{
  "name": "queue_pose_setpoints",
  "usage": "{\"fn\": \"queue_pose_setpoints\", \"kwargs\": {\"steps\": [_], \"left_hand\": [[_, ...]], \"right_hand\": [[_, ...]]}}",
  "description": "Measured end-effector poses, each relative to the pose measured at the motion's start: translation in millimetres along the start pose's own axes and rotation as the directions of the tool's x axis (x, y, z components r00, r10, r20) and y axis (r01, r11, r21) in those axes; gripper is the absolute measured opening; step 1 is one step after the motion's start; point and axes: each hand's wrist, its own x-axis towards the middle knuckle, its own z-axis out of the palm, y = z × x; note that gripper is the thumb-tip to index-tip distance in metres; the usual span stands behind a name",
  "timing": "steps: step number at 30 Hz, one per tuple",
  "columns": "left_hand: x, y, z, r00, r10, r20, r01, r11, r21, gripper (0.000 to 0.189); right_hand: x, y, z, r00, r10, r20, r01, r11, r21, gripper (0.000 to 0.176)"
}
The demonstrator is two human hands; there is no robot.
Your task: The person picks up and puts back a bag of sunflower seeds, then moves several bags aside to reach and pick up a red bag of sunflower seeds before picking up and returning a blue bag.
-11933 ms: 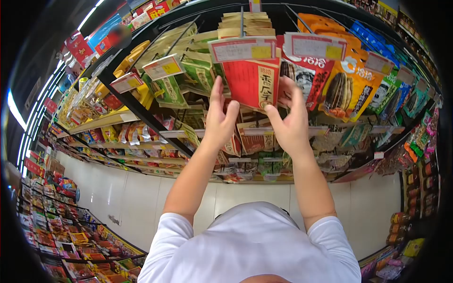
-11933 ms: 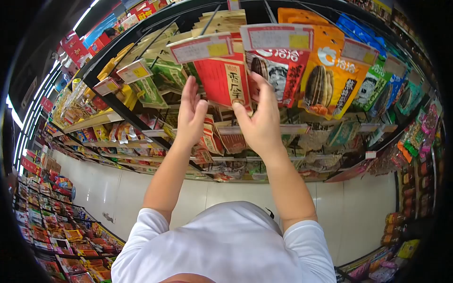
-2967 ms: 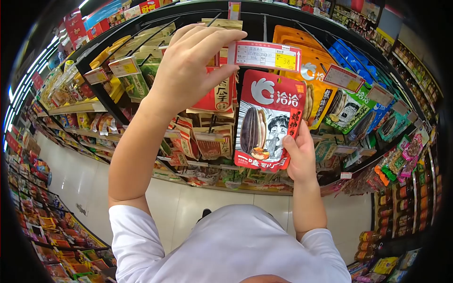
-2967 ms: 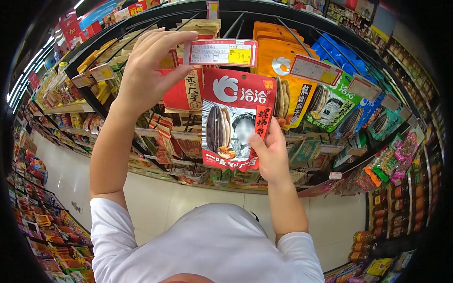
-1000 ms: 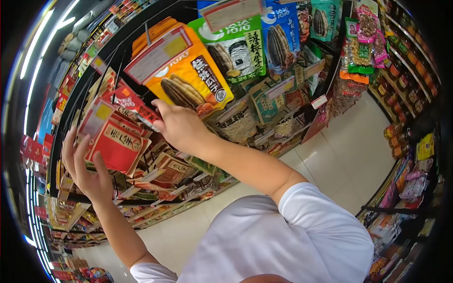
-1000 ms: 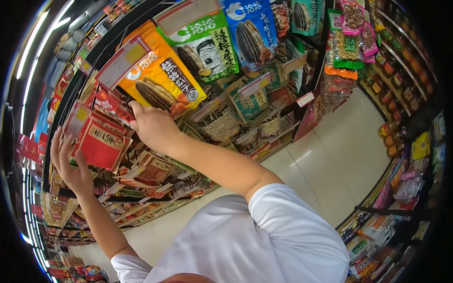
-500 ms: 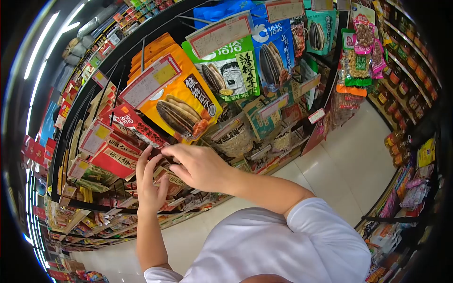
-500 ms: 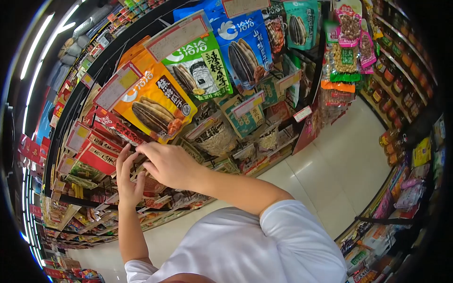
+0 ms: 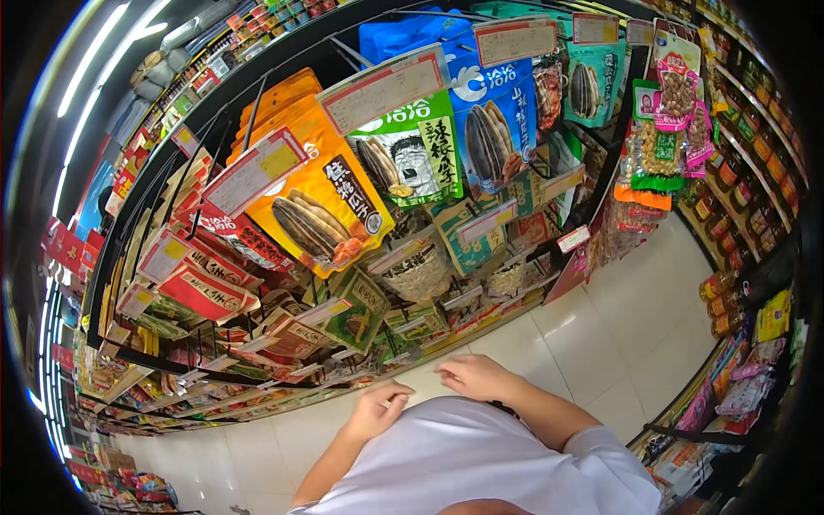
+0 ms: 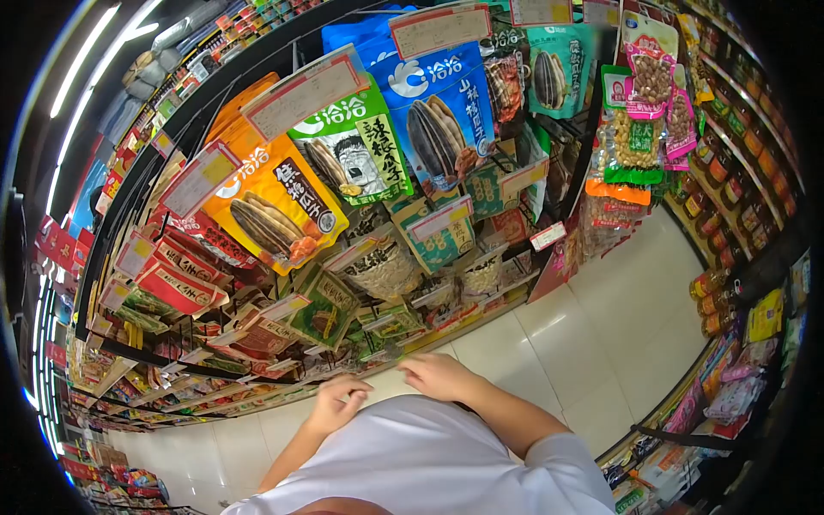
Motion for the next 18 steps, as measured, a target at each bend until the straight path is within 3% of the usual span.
{"fn": "queue_pose_setpoints", "kwargs": {"steps": [2,5,8,11,14,18], "left_hand": [[1,-1,12,0.952,-0.236,0.197,0.267,0.952,-0.151,0.016],[14,-6,18,0.975,-0.15,0.165,0.154,0.988,-0.01,0.018],[27,4,31,0.942,-0.201,0.269,0.198,0.979,0.04,0.016],[31,8,46,0.922,-0.161,0.353,0.17,0.985,0.006,0.016],[34,4,52,0.926,-0.147,0.348,0.148,0.989,0.023,0.017],[37,11,52,0.872,-0.236,0.429,0.243,0.969,0.04,0.018]], "right_hand": [[-27,24,6,0.998,0.064,0.005,-0.064,0.998,-0.005,0.027],[-56,38,3,0.986,0.155,0.054,-0.155,0.988,-0.003,0.027],[-62,41,-9,0.979,0.201,0.034,-0.202,0.979,0.014,0.028],[-58,41,-18,0.984,0.174,-0.043,-0.175,0.984,-0.033,0.029],[-55,33,-28,0.983,0.158,-0.094,-0.161,0.986,-0.035,0.031],[-62,35,-21,0.979,0.175,-0.103,-0.179,0.983,-0.032,0.032]]}}
